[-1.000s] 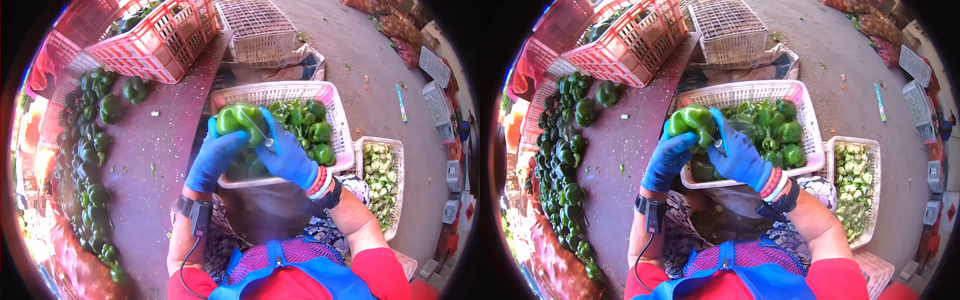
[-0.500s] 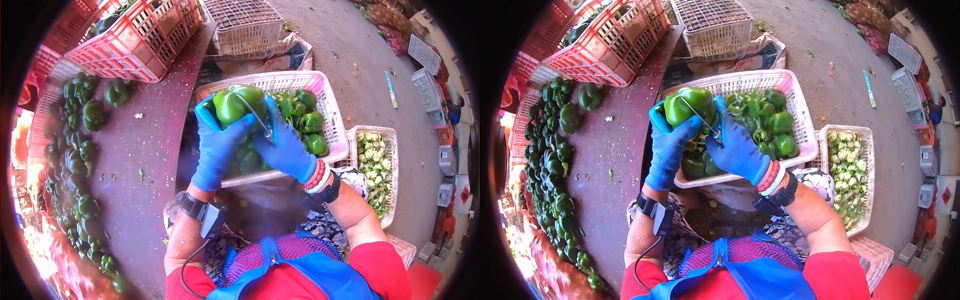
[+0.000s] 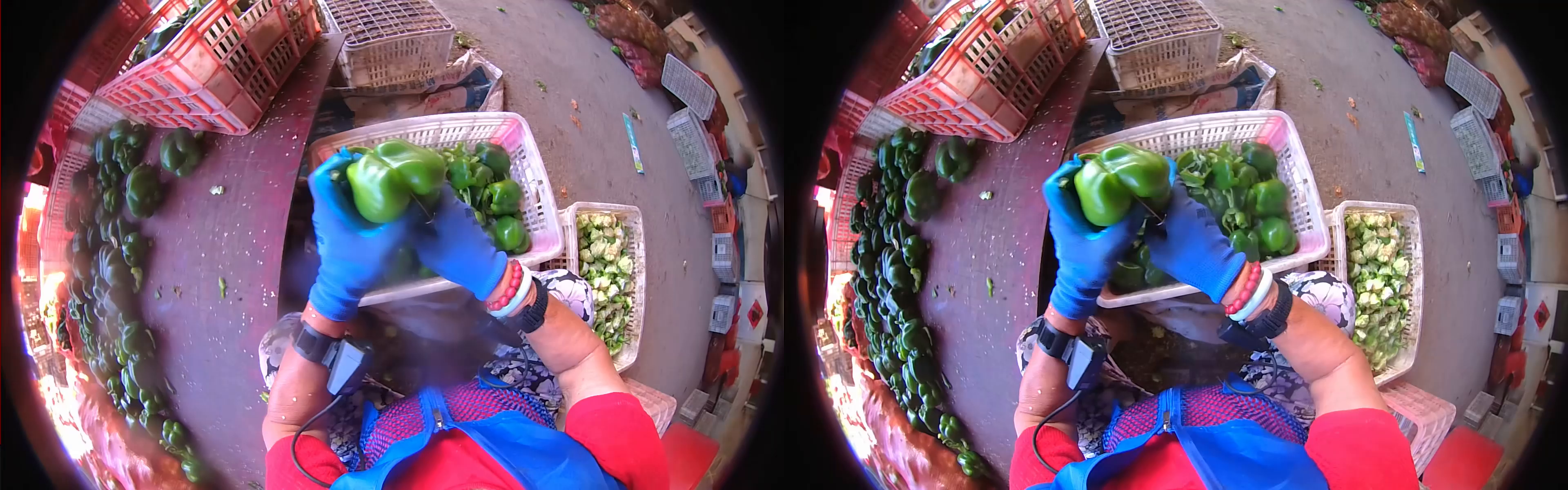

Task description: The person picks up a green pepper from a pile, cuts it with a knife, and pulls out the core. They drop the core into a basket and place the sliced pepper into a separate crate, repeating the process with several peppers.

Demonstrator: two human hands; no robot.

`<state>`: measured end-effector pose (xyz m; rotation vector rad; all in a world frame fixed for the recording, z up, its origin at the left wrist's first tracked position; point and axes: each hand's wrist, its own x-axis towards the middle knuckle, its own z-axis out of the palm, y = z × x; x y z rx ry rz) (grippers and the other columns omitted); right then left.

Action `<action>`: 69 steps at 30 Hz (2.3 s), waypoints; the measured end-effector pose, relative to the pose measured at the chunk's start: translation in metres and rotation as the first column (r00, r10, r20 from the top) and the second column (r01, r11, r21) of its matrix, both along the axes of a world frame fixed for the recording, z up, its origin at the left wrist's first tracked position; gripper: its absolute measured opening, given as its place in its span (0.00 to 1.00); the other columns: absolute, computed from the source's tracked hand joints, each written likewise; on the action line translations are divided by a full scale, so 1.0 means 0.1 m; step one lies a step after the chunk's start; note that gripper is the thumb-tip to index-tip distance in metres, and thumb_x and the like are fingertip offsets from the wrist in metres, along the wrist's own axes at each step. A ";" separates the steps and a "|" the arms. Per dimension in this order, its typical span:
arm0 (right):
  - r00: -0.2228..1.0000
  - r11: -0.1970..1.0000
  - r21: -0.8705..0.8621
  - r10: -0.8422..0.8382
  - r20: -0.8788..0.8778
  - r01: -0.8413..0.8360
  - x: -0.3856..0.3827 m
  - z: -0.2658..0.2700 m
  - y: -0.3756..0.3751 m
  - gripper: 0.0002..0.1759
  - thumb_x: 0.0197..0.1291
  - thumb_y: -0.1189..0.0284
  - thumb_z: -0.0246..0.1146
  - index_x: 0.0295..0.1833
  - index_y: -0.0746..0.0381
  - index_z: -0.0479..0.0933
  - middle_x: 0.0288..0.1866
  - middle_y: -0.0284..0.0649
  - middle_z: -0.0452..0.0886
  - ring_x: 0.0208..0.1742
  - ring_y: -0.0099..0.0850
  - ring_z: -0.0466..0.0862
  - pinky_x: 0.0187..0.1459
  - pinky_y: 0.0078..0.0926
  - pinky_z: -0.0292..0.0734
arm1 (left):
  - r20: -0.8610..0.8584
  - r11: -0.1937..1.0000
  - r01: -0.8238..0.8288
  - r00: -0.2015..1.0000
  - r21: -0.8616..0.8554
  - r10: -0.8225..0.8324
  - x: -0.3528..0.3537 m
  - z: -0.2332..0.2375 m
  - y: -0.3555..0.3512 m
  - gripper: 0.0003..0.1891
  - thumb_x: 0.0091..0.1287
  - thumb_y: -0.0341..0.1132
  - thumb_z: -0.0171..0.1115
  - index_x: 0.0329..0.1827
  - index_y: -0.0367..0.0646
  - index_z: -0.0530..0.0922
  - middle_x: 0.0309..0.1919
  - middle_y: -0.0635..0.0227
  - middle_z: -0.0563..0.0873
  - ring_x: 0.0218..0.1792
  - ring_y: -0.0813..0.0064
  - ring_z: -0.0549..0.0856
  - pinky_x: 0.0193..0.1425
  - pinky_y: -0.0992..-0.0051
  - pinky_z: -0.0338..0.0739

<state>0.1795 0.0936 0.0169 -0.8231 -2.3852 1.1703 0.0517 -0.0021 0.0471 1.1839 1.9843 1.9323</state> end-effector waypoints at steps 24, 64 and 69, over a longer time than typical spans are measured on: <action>0.932 0.615 -0.709 0.130 -0.340 -0.344 0.30 0.25 0.37 0.40 0.53 0.77 0.71 0.74 0.57 0.67 0.56 0.35 0.80 0.47 0.21 0.82 0.47 0.20 0.79 | 0.538 0.855 0.498 0.764 -0.142 -0.356 -0.06 0.09 -0.03 0.17 0.56 0.29 0.70 0.47 0.42 0.76 0.40 0.72 0.83 0.41 0.82 0.80 0.48 0.76 0.78; 0.942 0.319 -0.947 -0.306 -0.141 -0.039 0.31 0.09 0.32 0.19 0.64 0.57 0.68 0.52 0.59 0.81 0.31 0.32 0.81 0.22 0.23 0.78 0.24 0.22 0.74 | 0.644 0.828 0.548 0.591 0.120 -0.485 -0.04 -0.17 0.20 0.27 0.66 0.28 0.67 0.68 0.39 0.69 0.60 0.63 0.79 0.59 0.72 0.79 0.65 0.71 0.74; 0.987 0.928 -0.365 -0.125 -0.103 0.079 0.39 -0.04 0.38 0.25 0.59 0.63 0.68 0.60 0.60 0.79 0.41 0.40 0.87 0.33 0.28 0.86 0.36 0.26 0.80 | 0.499 0.791 0.594 0.735 -0.147 -0.459 -0.05 -0.21 0.23 0.26 0.63 0.29 0.68 0.65 0.39 0.73 0.59 0.59 0.80 0.60 0.67 0.80 0.66 0.71 0.74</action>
